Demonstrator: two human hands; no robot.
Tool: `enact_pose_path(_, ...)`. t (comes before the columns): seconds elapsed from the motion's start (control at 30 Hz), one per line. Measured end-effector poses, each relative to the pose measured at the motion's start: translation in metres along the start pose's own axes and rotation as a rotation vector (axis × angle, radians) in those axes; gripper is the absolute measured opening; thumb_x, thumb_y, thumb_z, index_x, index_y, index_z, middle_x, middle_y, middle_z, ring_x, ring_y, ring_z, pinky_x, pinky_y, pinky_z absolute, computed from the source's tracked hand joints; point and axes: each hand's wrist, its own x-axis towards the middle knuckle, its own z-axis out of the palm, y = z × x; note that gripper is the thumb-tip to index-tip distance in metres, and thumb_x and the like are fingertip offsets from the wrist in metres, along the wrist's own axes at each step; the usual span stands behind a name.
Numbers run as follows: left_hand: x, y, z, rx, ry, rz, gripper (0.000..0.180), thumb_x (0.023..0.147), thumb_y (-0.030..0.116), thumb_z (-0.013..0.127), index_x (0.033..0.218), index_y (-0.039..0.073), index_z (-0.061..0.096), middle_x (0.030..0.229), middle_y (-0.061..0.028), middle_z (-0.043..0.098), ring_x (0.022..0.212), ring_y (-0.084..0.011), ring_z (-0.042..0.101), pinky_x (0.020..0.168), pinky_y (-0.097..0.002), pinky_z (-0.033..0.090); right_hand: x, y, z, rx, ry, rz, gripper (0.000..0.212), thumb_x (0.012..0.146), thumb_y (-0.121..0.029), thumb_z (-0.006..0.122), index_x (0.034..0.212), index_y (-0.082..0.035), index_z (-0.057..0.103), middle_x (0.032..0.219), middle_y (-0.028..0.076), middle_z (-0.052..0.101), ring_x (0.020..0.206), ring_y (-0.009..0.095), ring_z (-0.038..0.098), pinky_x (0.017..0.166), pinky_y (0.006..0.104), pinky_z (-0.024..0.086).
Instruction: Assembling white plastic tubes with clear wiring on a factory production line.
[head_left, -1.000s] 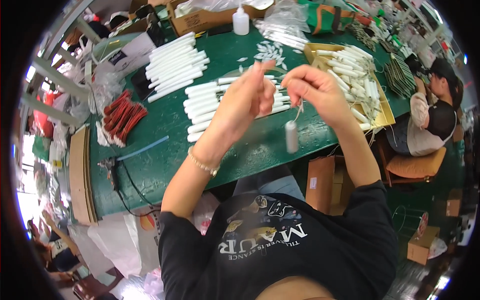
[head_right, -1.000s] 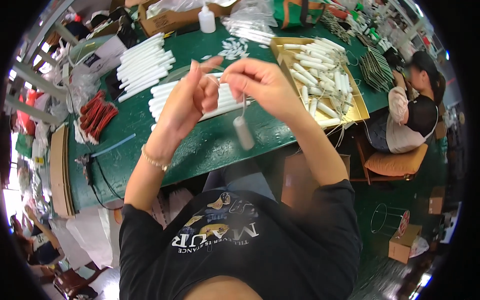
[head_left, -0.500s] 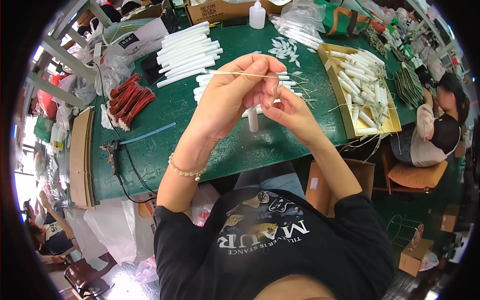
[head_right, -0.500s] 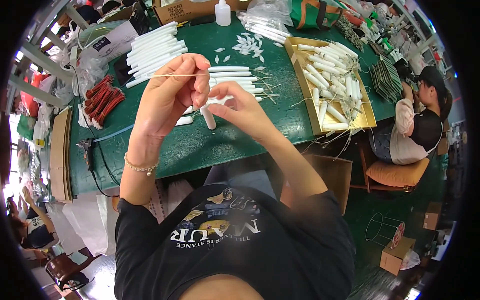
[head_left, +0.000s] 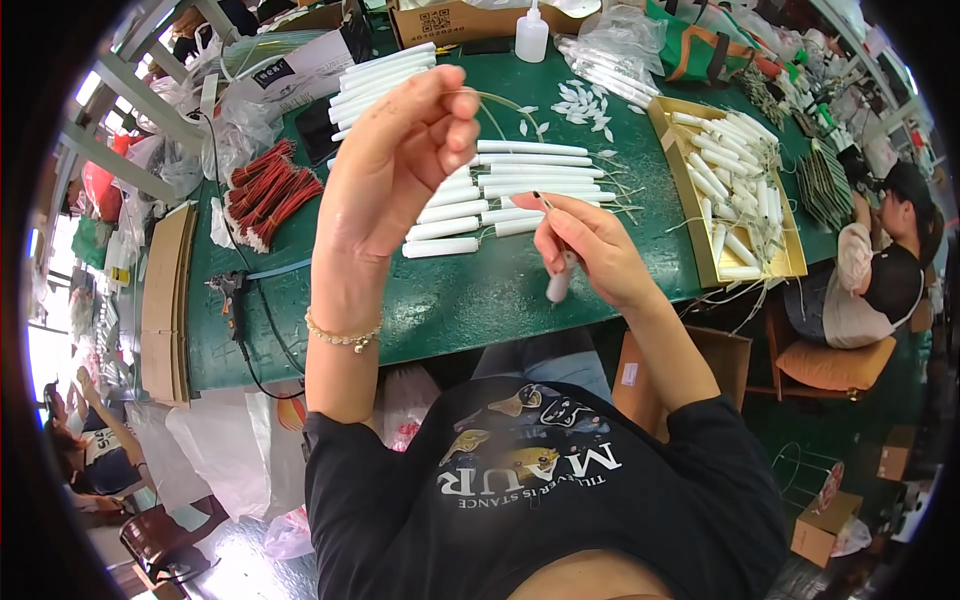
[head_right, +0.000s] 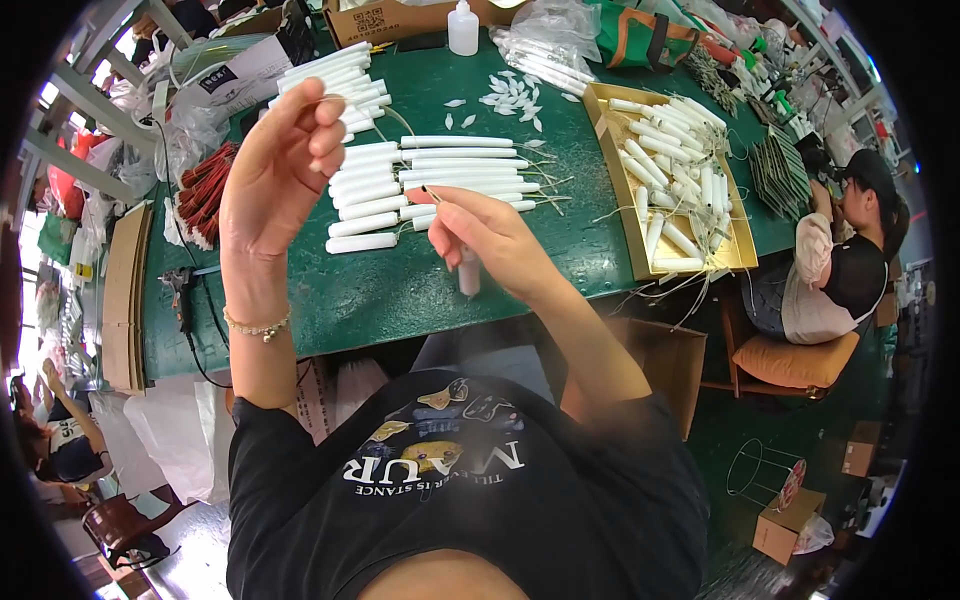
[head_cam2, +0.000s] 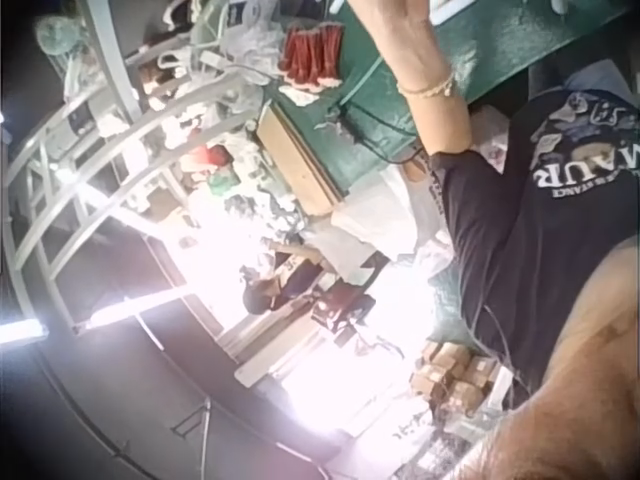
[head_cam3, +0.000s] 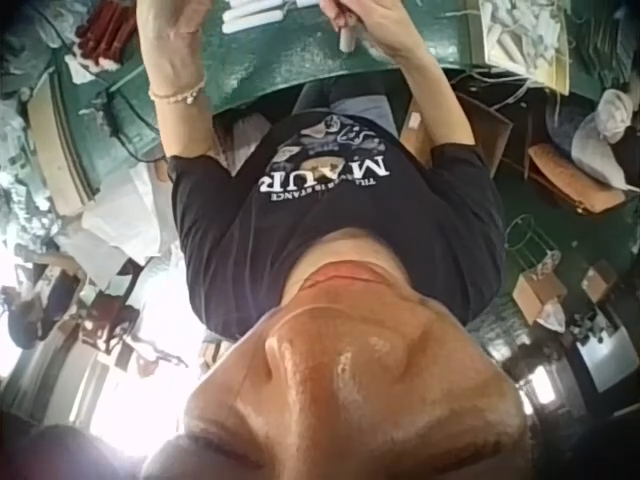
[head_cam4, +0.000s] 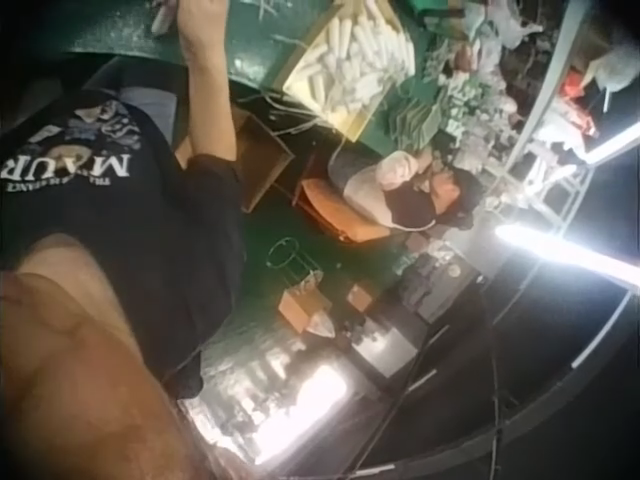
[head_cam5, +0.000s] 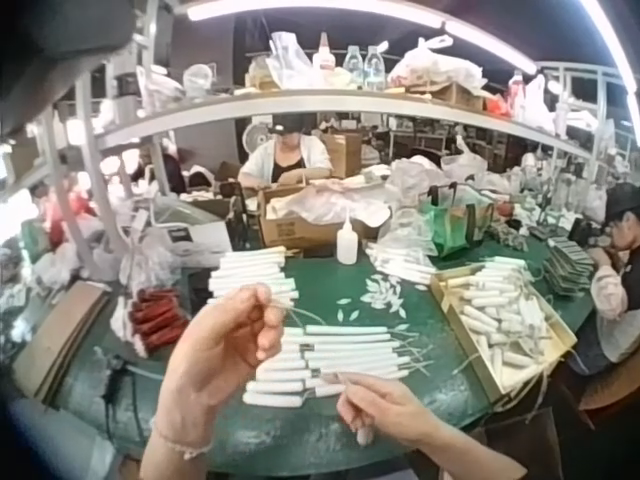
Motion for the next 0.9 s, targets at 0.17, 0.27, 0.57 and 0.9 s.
enact_pose_path(0.17,-0.005,0.006,-0.014,0.248,0.018,0.094,0.032,0.093,0.026,0.040,0.101,-0.002,0.053,0.062,0.0002,0.049,0.046,-0.0042,0.037,0.042,-0.0164,0.028,-0.008,-0.004,-0.005,-0.051,0.027,0.018,0.033,0.092,-0.017,0.037,0.112,0.007,0.048,0.061,0.000,0.048,0.049,0.005,0.038,0.047,0.0163,0.032)
enact_pose_path(0.27,-0.006,0.007,-0.024,0.381,0.110,0.111,0.036,0.092,0.029,0.041,0.101,-0.003,0.055,0.052,0.0024,0.045,0.041,-0.0021,0.032,0.038,-0.0156,0.024,-0.010,-0.003,-0.011,-0.036,0.059,0.028,0.029,0.092,-0.018,0.040,0.104,0.006,0.052,0.059,0.000,0.048,0.048,0.004,0.037,0.046,0.0166,0.031)
enact_pose_path(0.57,-0.022,0.001,-0.057,0.405,-0.081,-0.004,0.043,0.094,0.033,0.034,0.098,-0.001,0.059,0.055,0.0014,0.045,0.044,-0.0036,0.035,0.041,-0.0166,0.028,-0.015,-0.001,-0.019,0.138,0.215,0.102,0.025,0.089,-0.018,0.046,0.096,0.004,0.055,0.057,-0.001,0.047,0.045,0.003,0.037,0.041,0.0165,0.030)
enact_pose_path(0.9,-0.036,-0.009,-0.065,0.296,-0.094,0.046,0.042,0.092,0.035,0.039,0.097,-0.002,0.058,0.063,-0.0007,0.042,0.053,-0.0090,0.037,0.049,-0.0204,0.032,-0.014,-0.003,-0.024,-0.085,0.270,0.084,0.016,0.085,-0.013,0.054,0.089,0.001,0.059,0.070,0.006,0.060,0.047,0.002,0.044,0.042,0.0149,0.034)
